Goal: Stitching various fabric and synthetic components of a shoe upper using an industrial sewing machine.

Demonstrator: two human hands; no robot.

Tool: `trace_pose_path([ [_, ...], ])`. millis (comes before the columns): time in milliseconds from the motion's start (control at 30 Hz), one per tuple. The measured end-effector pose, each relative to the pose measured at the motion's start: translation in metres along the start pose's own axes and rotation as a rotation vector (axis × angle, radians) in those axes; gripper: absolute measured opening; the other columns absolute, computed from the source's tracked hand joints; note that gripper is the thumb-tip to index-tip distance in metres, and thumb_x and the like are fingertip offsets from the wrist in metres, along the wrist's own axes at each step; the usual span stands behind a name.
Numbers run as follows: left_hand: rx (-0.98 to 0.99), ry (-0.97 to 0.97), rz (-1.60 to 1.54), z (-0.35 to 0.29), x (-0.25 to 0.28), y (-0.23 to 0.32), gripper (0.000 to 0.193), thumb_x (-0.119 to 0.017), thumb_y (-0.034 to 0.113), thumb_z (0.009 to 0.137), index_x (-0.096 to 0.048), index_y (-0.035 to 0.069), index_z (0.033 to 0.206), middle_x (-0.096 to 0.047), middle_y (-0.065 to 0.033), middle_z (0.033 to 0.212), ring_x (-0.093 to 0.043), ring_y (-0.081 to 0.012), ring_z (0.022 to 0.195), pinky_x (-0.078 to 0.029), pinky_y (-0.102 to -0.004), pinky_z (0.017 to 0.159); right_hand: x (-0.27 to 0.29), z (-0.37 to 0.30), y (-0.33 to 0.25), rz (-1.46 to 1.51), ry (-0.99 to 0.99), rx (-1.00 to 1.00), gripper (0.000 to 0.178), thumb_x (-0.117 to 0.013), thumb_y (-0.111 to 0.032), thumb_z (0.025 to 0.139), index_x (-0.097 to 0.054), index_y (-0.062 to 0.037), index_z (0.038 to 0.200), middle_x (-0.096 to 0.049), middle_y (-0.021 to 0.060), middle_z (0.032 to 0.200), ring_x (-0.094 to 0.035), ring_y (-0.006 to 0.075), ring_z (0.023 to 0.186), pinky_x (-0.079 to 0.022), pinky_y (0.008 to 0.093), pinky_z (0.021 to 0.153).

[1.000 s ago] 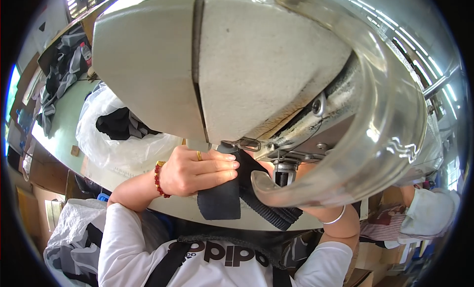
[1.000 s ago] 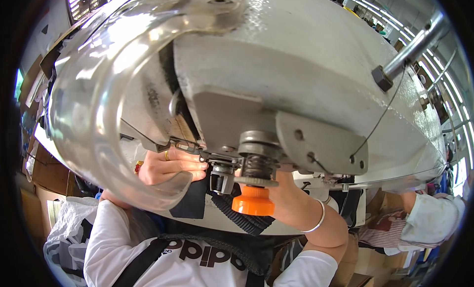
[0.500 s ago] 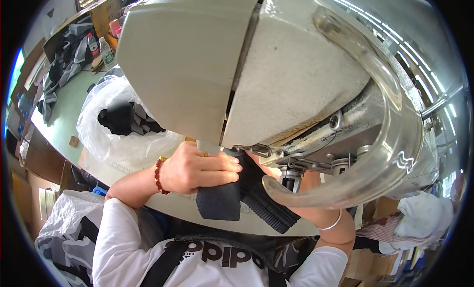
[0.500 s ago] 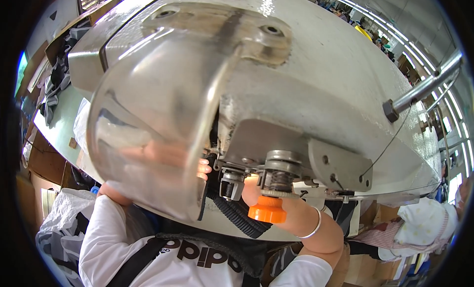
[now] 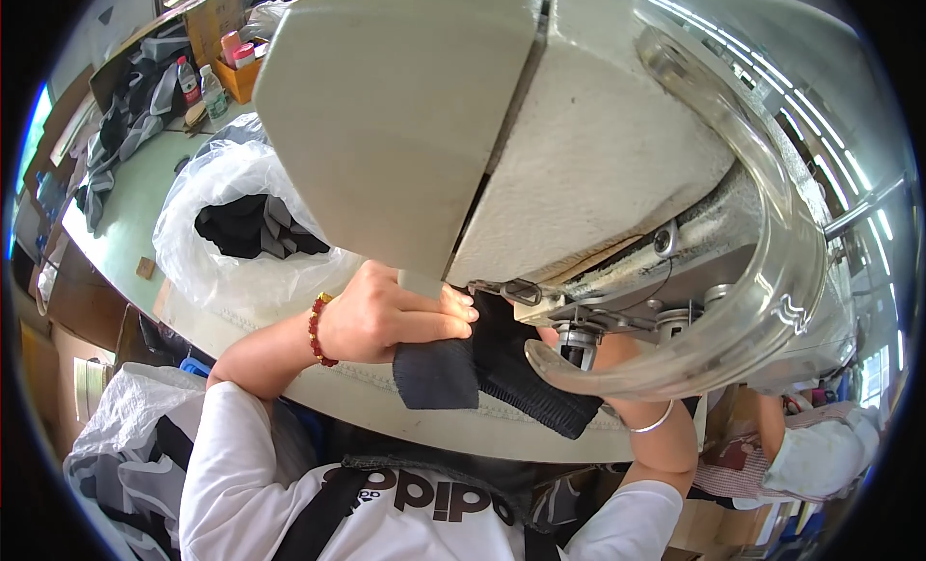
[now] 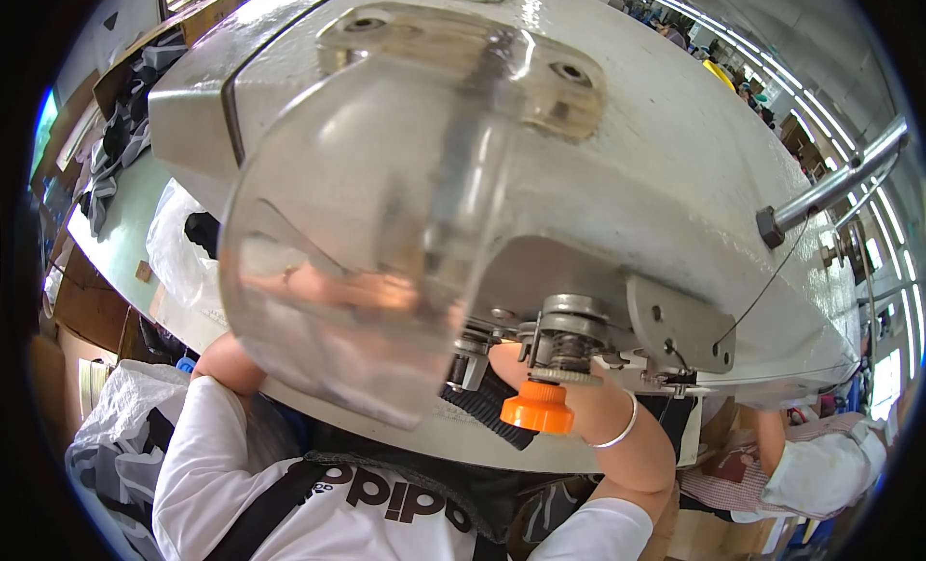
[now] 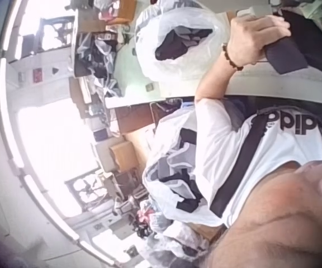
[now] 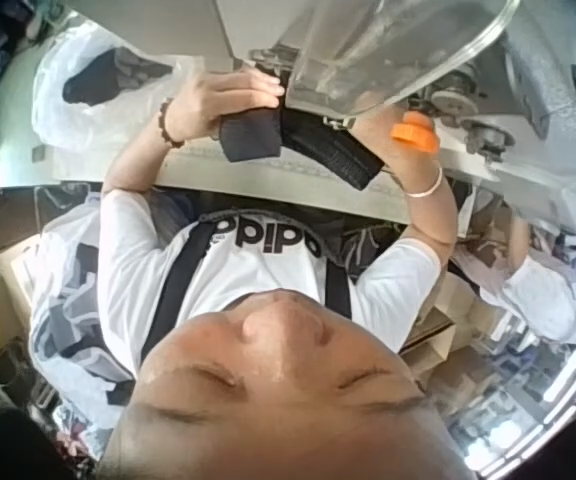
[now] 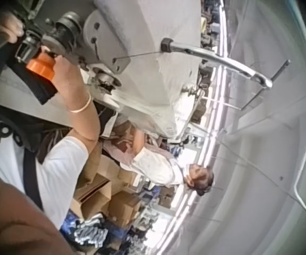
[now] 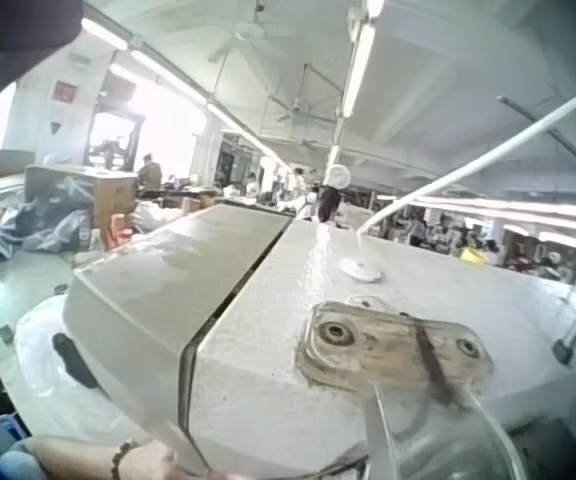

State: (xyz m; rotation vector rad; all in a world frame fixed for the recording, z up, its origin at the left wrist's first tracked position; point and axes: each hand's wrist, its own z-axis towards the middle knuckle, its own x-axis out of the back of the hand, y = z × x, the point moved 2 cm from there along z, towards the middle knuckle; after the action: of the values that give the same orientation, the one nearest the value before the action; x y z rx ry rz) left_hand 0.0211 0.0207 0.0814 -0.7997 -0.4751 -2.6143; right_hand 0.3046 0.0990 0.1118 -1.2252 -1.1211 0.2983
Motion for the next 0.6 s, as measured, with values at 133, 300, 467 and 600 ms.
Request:
trace_pose_path([
  [133,0.025,-0.025,-0.003,0.005,-0.001,0.004,0.02,-0.079,0.007,0.079,-0.079,0.004,0.099,-0.08,-0.0101,0.1,-0.079,-0.0255,0.101,-0.06,-0.0404,0.089,0.008,-0.002,-0.001,0.298,-0.041,-0.139,0.045,-0.067,-0.019,0.099,-0.061,-0.0026,0.14,-0.07,0.0109,0.13,-0.067,0.0268,0.118,-0.052,0.0368,0.101],
  [300,0.17,-0.111,-0.017,0.003,0.002,0.015,0.018,-0.077,0.002,0.083,-0.078,0.003,0.101,-0.08,-0.0109,0.102,-0.078,-0.0269,0.102,-0.061,-0.0385,0.092,0.009,-0.004,-0.002,0.189,-0.029,-0.118,0.042,-0.067,-0.019,0.098,-0.062,-0.0025,0.137,-0.071,0.0107,0.129,-0.067,0.0268,0.116,-0.052,0.0377,0.1],
  [467,0.544,0.218,-0.351,-0.013,-0.003,0.01,0.021,-0.065,-0.016,0.091,-0.072,-0.002,0.104,-0.079,-0.0128,0.105,-0.077,-0.026,0.103,-0.06,-0.0388,0.093,0.013,-0.011,-0.005,0.183,-0.029,-0.109,0.04,-0.068,-0.019,0.098,-0.064,-0.0024,0.134,-0.071,0.0104,0.128,-0.067,0.0268,0.115,-0.052,0.0385,0.098],
  [600,0.705,0.53,-0.689,-0.022,-0.017,0.003,0.02,-0.068,-0.015,0.091,-0.069,-0.001,0.106,-0.079,-0.0131,0.108,-0.077,-0.0247,0.104,-0.059,-0.0407,0.093,0.015,-0.012,-0.006,0.122,-0.027,-0.094,0.038,-0.068,-0.019,0.097,-0.065,-0.0024,0.132,-0.071,0.0102,0.127,-0.068,0.0268,0.114,-0.052,0.0392,0.097],
])
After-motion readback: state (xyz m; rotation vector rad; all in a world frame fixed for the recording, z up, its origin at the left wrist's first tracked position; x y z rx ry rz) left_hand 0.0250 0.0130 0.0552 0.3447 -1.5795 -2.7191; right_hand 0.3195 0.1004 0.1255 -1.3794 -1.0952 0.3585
